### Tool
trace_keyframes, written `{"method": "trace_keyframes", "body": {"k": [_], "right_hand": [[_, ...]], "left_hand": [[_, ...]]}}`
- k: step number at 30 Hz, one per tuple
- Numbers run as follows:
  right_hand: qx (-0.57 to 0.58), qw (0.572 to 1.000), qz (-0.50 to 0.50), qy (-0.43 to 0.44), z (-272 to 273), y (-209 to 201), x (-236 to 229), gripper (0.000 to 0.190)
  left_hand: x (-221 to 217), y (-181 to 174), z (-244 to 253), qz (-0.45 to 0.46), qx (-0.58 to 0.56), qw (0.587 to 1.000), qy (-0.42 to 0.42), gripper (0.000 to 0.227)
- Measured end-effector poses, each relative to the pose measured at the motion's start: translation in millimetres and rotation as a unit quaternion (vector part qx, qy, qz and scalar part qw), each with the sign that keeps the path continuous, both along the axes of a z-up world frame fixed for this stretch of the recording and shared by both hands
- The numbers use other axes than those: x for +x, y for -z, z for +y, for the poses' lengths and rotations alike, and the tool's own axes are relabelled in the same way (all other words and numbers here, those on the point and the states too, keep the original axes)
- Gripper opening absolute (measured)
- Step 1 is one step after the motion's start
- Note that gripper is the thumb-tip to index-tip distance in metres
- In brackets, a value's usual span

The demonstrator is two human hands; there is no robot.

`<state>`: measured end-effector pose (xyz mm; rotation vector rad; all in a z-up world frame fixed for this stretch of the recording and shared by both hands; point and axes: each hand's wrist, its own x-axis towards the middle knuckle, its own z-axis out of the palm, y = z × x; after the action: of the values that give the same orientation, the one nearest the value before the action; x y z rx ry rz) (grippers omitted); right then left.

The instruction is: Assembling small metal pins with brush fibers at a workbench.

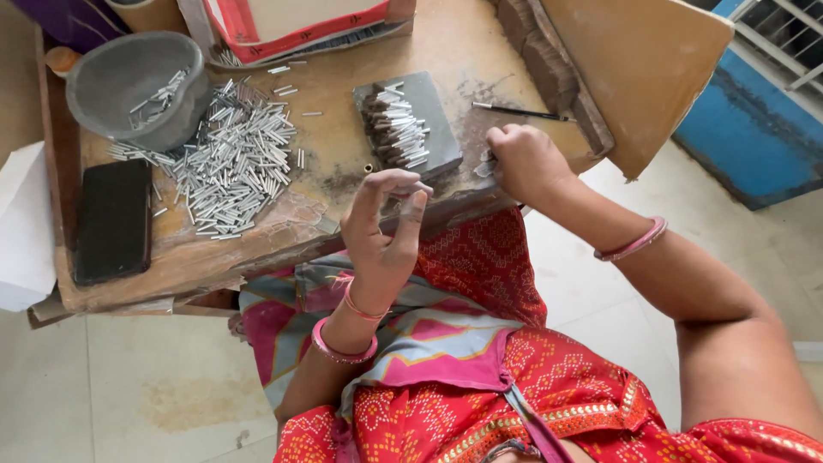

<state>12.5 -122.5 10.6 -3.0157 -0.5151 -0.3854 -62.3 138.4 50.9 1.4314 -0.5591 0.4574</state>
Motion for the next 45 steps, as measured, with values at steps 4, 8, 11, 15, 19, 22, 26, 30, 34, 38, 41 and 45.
{"method": "trace_keyframes", "body": {"k": [4,8,11,15,19,22,26,30,34,38,41,45], "right_hand": [[0.049,0.996,0.071,0.023,0,-43,2,0.015],[0.254,0.919,0.300,0.026,-5,-51,8,0.017],[0.455,0.806,0.375,-0.062,-6,-44,6,0.015],[0.710,0.623,0.322,-0.070,23,-52,-8,0.017],[0.796,0.524,0.298,-0.056,46,-19,-15,0.011],[0.852,0.444,0.267,-0.071,61,-6,-20,0.012],[0.856,0.447,0.246,-0.085,69,-2,-19,0.011],[0.852,0.464,0.229,-0.078,71,2,-23,0.012],[0.850,0.461,0.226,-0.118,66,6,-23,0.013],[0.849,0.458,0.248,-0.090,61,-3,-21,0.012],[0.843,0.471,0.245,-0.082,52,-3,-18,0.012],[0.821,0.515,0.238,-0.064,40,-4,1,0.012]], "left_hand": [[-2,14,1,-0.030,0.038,0.999,-0.002,0.010],[4,56,-8,0.201,-0.011,0.970,0.134,0.005],[2,70,-20,0.171,0.052,0.971,0.156,0.007],[2,64,-31,0.082,0.106,0.988,0.082,0.009],[6,52,-34,0.102,0.069,0.992,0.031,0.012],[7,47,-35,0.124,0.051,0.991,0.024,0.013],[15,55,-40,0.103,0.018,0.994,-0.014,0.009],[13,49,-39,0.075,-0.009,0.997,-0.018,0.005],[15,61,-30,0.129,-0.033,0.991,0.018,0.010],[33,14,3,-0.021,0.056,0.997,-0.047,0.009],[72,-17,35,-0.133,0.151,0.965,-0.168,0.011],[163,-39,82,-0.205,0.363,0.832,-0.366,0.053]]}}
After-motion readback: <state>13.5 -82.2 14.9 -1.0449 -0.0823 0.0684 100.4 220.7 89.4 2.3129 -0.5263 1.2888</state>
